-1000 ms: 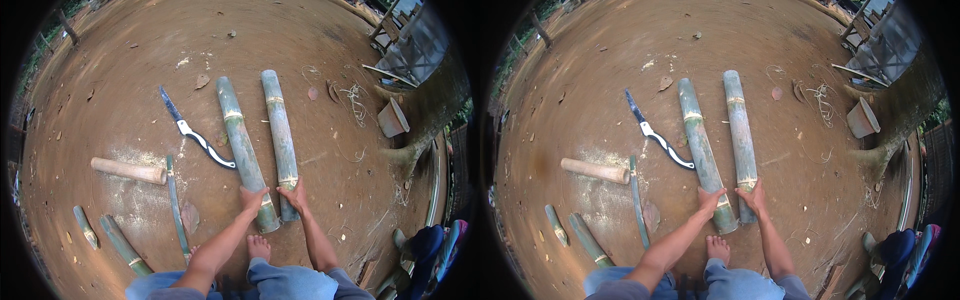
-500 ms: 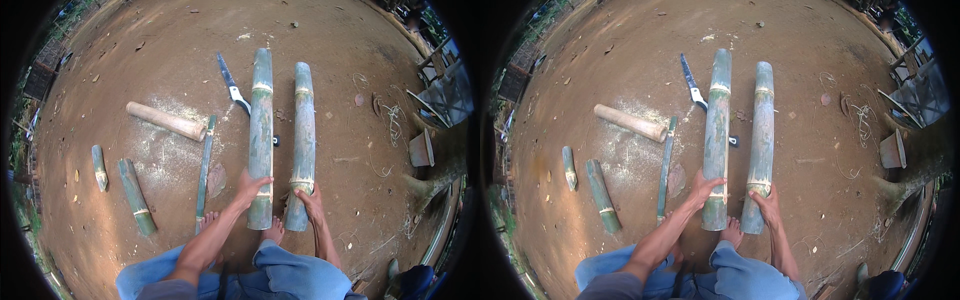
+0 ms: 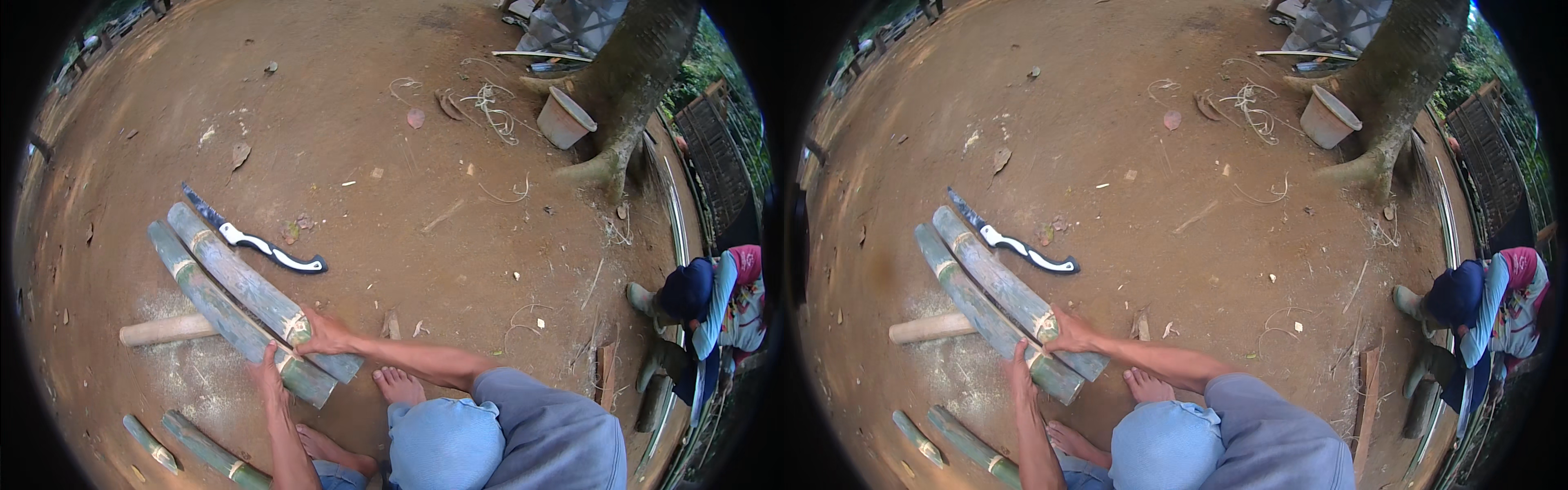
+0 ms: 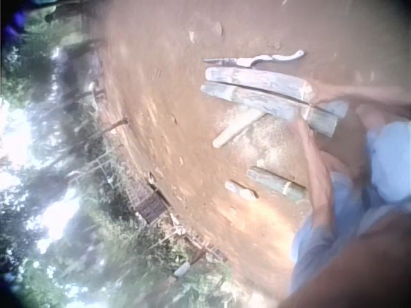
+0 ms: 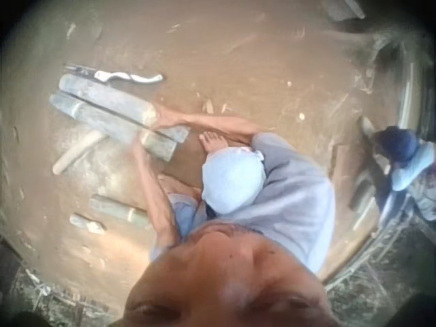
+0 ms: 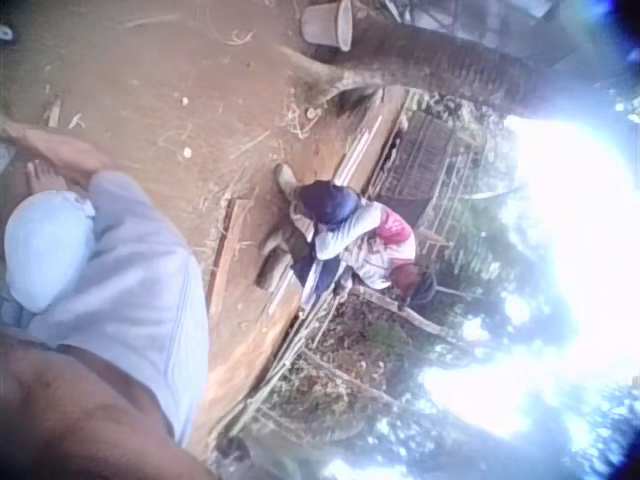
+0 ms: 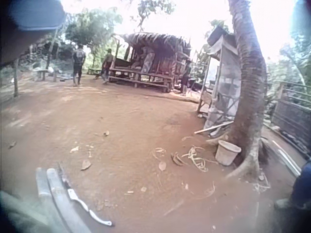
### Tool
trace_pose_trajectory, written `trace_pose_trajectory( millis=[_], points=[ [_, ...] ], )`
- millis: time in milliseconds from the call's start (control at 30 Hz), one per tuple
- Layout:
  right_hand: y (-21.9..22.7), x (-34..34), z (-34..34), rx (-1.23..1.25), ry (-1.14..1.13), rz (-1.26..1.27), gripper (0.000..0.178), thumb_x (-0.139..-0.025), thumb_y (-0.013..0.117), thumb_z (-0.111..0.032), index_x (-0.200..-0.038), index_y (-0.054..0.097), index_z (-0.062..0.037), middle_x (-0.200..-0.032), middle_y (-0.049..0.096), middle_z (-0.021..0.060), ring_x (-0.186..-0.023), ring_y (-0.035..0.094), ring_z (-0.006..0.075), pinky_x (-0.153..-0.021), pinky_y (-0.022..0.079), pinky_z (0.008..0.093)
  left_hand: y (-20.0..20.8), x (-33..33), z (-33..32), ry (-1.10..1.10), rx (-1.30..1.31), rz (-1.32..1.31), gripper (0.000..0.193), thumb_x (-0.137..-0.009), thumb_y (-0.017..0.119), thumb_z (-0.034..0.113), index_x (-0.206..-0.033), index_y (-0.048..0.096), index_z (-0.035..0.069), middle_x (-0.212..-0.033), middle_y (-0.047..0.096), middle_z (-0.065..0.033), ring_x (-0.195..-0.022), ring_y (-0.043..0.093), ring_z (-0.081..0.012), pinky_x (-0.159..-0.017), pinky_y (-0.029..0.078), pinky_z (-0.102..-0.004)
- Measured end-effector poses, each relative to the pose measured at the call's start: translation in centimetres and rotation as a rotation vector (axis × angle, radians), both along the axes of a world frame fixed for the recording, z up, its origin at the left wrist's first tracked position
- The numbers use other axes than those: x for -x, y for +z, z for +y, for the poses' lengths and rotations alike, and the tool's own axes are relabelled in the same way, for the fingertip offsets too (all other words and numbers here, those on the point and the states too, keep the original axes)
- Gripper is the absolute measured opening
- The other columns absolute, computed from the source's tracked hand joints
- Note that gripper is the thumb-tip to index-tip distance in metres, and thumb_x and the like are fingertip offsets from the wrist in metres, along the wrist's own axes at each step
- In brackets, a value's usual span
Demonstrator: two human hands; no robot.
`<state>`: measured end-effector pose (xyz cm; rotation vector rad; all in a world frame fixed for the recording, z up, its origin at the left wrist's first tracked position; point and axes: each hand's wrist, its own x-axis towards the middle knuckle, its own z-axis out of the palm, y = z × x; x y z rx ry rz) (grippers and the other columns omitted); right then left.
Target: The person sits on the ground and uses a hand saw to cut a long green bamboo pole into smaller sections. The bamboo is supported by a wooden log placed underneath it. The person repeatedly saws through the bamboo, creating multiple cut pieces that are left on the ground.
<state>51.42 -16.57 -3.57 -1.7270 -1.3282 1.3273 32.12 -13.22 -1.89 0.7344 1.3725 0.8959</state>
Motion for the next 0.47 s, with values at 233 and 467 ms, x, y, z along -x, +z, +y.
trace_pose_trajectory(
  millis=[233, 467],
  points=[
    [-2.9, 2.9, 1.0, -0.205, 0.028, -0.152, 0.071, -0.090, 0.070, -0.031, -0.150, 0.043, -0.0031, -0.131, 0.051, 0.0279, -0.119, 0.049, 0.0445, -0.105, 0.042, 0.0493, -2.0, -0.7, 0.4, 0.050, -0.071, 0.642, 0.094, -0.082, 0.081, 0.024, -0.152, 0.027, -0.009, -0.147, 0.044, -0.0280, -0.135, 0.047, -0.0355, -0.114, 0.035, -0.0430],
    [-5.2, 3.6, -1.9, -0.163, -0.128, -0.250, 0.070, -0.094, 0.067, -0.040, -0.154, 0.043, -0.0132, -0.132, 0.051, 0.0250, -0.125, 0.047, 0.0423, -0.111, 0.036, 0.0539, -5.1, -6.8, -0.3, 0.040, 0.025, 0.039, 0.088, -0.084, 0.074, 0.005, -0.154, 0.022, -0.005, -0.149, 0.039, -0.0285, -0.134, 0.048, -0.0397, -0.112, 0.042, -0.0455]
  ],
)
